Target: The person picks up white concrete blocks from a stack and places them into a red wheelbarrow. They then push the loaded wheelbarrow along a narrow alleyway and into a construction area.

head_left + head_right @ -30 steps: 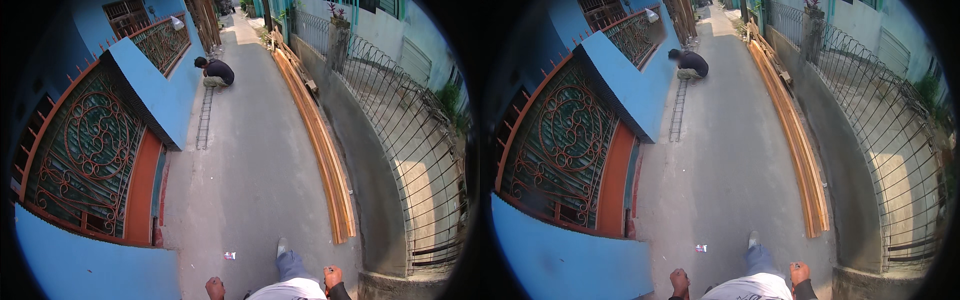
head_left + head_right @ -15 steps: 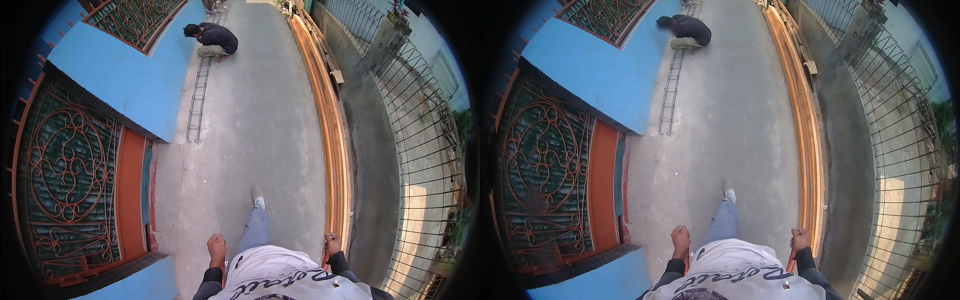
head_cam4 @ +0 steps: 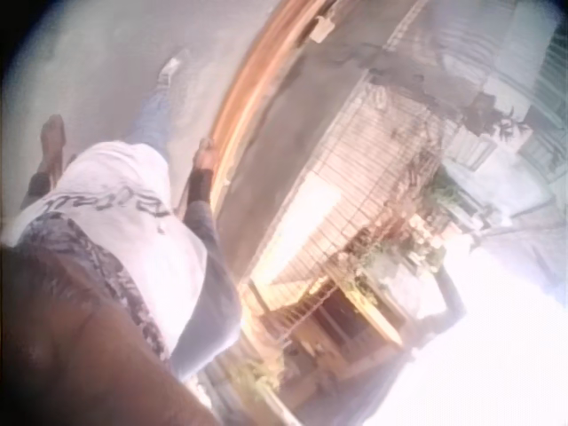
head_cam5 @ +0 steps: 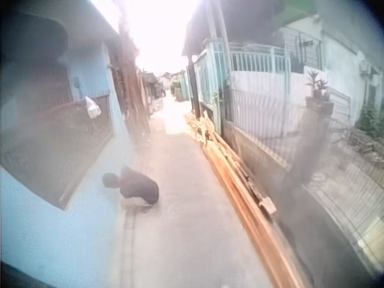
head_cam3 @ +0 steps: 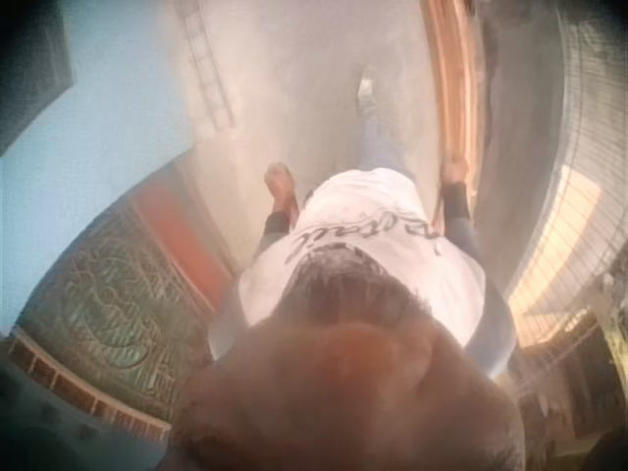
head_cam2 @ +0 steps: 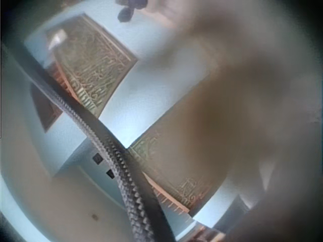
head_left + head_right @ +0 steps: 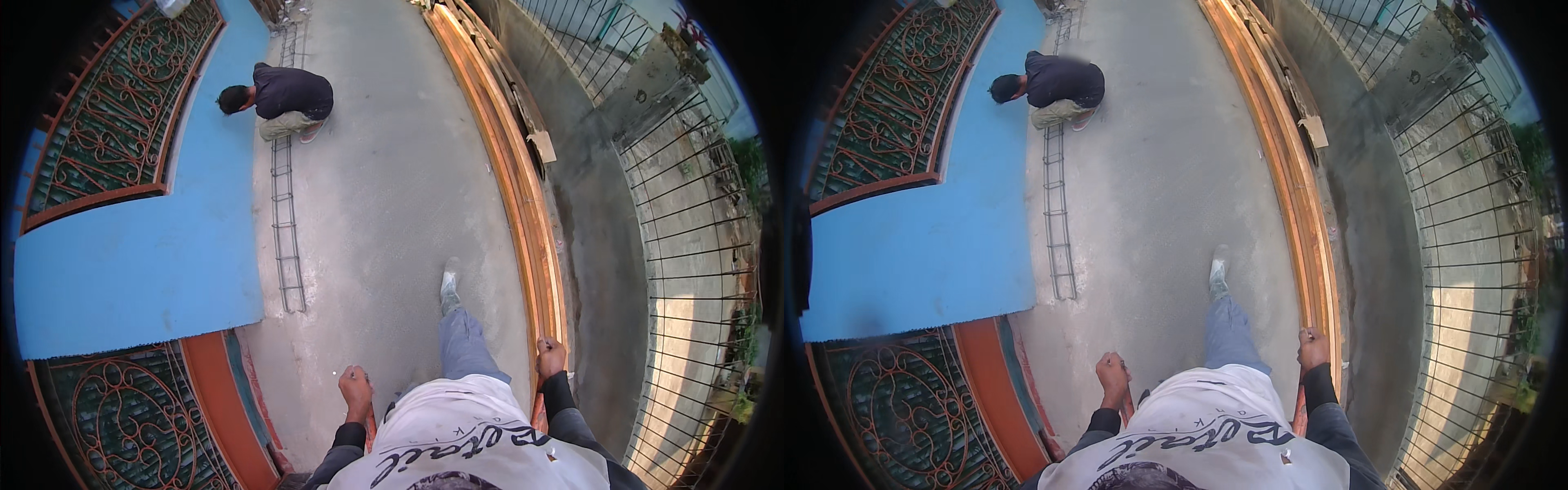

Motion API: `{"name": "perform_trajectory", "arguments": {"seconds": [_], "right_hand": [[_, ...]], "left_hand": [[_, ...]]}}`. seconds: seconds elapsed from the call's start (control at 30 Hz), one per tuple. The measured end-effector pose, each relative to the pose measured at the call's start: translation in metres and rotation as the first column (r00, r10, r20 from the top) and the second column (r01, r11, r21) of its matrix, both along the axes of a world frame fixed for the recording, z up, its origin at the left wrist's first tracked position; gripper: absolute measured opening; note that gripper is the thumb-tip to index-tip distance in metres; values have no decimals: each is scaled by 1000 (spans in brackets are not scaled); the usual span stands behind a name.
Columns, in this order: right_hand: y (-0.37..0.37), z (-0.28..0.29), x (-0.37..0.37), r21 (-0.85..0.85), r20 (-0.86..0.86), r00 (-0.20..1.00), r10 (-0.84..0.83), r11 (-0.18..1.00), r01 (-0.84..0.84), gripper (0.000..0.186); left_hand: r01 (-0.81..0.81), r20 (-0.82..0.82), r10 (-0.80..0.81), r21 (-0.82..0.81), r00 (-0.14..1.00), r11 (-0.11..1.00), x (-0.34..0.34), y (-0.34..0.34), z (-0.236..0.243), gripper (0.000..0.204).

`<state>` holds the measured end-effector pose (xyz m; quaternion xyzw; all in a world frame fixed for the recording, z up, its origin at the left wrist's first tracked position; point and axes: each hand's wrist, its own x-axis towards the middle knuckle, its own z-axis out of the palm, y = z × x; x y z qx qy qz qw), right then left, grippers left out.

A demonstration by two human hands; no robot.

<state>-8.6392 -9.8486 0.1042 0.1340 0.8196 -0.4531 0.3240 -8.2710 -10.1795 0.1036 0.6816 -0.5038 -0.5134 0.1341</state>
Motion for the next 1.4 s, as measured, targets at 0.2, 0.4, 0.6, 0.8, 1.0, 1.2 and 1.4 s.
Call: {"name": "perform_trajectory", "arguments": {"seconds": [0.2,0.4,0.6,0.8,1.0,1.2,1.4], "right_hand": [[-146,-4,-162,-61,25,1000,17,998,-15,25],[-294,1,-316,-30,-31,999,22,999,-23,25],[-431,-4,-471,-17,-19,1000,-14,1000,14,27],[-589,-20,-621,68,-3,1000,-4,998,5,28],[-745,-23,-775,82,5,1000,23,996,-23,27],[-902,-38,-924,111,-22,994,106,988,-103,25],[-1063,-63,-1054,302,-347,780,520,850,-432,30]], "left_hand": [[1,5,-1,-29,1000,1000,-174,-160,11,30],[25,-7,-25,-7,1000,1000,-339,-315,11,31],[18,19,-19,19,1000,1000,-504,-460,15,32],[55,132,-58,30,990,998,-638,-607,-15,35],[81,147,-78,-15,986,997,-763,-748,-40,37],[-39,153,28,70,988,997,-918,-897,-17,37],[-70,207,64,20,976,997,-1044,-1071,-38,36]]}}
